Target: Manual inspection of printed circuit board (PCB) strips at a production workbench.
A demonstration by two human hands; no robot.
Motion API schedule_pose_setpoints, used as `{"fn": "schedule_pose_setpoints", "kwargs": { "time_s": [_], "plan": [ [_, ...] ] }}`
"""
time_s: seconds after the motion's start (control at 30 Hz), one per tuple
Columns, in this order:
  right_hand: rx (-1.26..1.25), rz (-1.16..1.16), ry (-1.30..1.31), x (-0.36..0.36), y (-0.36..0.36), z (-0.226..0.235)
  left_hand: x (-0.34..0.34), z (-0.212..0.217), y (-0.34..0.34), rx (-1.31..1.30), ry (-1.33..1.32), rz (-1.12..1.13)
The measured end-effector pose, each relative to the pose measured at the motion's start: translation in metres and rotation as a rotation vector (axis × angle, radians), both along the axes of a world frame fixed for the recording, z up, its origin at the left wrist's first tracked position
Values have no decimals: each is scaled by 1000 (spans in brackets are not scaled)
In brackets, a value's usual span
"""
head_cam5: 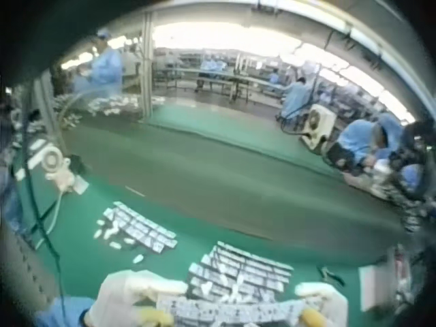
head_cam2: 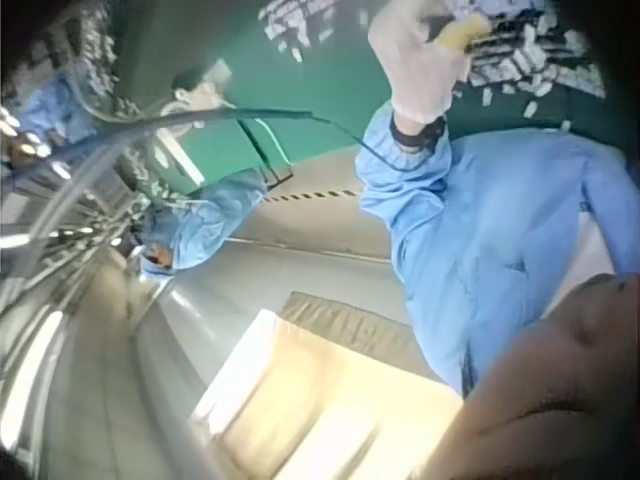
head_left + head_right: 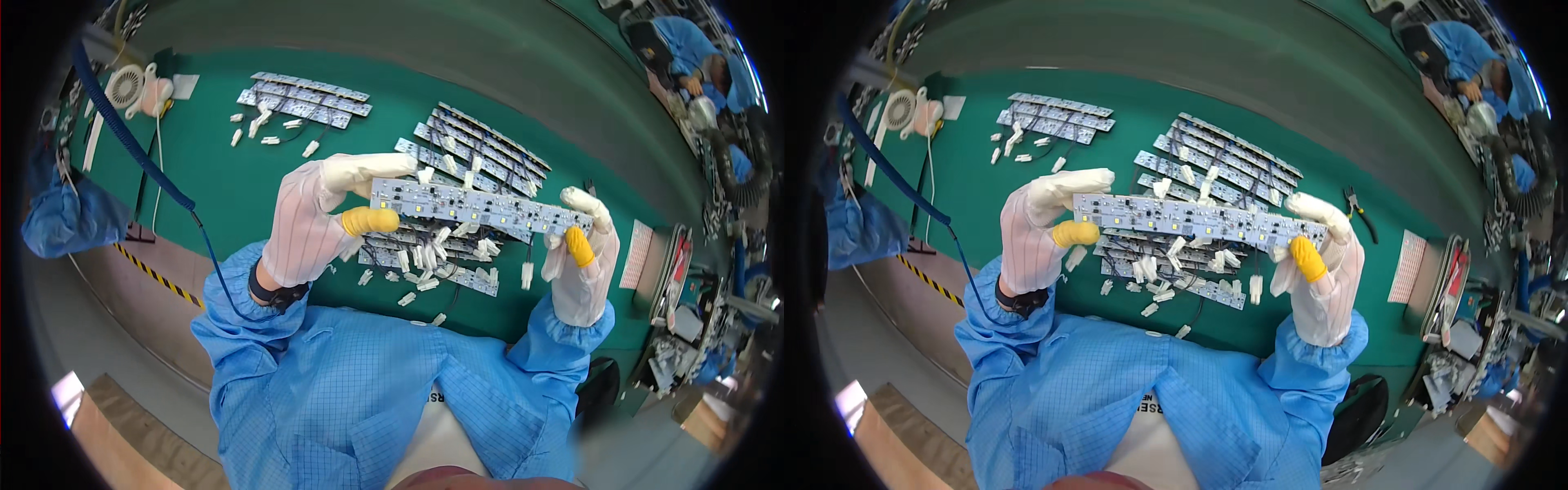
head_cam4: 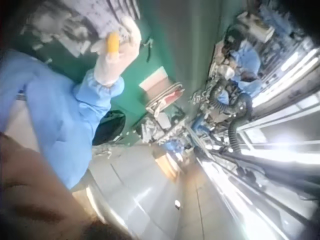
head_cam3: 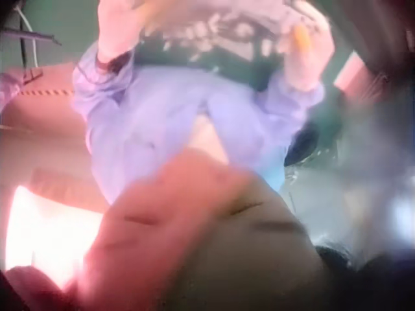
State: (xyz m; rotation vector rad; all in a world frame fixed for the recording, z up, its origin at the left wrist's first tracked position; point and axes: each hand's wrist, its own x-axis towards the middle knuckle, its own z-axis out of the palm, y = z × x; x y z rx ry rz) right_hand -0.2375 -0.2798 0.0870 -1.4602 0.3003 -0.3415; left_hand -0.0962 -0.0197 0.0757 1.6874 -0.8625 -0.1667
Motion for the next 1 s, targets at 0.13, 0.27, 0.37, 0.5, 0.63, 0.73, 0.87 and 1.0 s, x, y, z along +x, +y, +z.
{"fn": "schedule_pose_setpoints", "kwargs": {
  "time_s": [0.13,0.27,0.37,0.5,0.63,0.73,0.87,1.0],
  "plan": [
    [0,-51,107,4,14,4,7,10,16,184,-109,16],
    [8,-52,93,4,28,5,18,-1,28,146,-43,-39],
    [-88,-227,66,4,45,3,26,-3,32,139,-151,-29],
    [-99,-207,37,4,52,3,45,-16,29,-22,-147,-81],
    [-26,-200,90,7,57,11,53,-10,29,33,-125,-107],
    [-127,-257,42,12,55,7,54,-17,30,-3,-132,-86],
    [-164,-220,47,10,47,9,44,-11,30,-40,-116,-48],
    [-143,-142,62,1,40,20,36,-3,33,-50,-136,-128]
  ]
}}
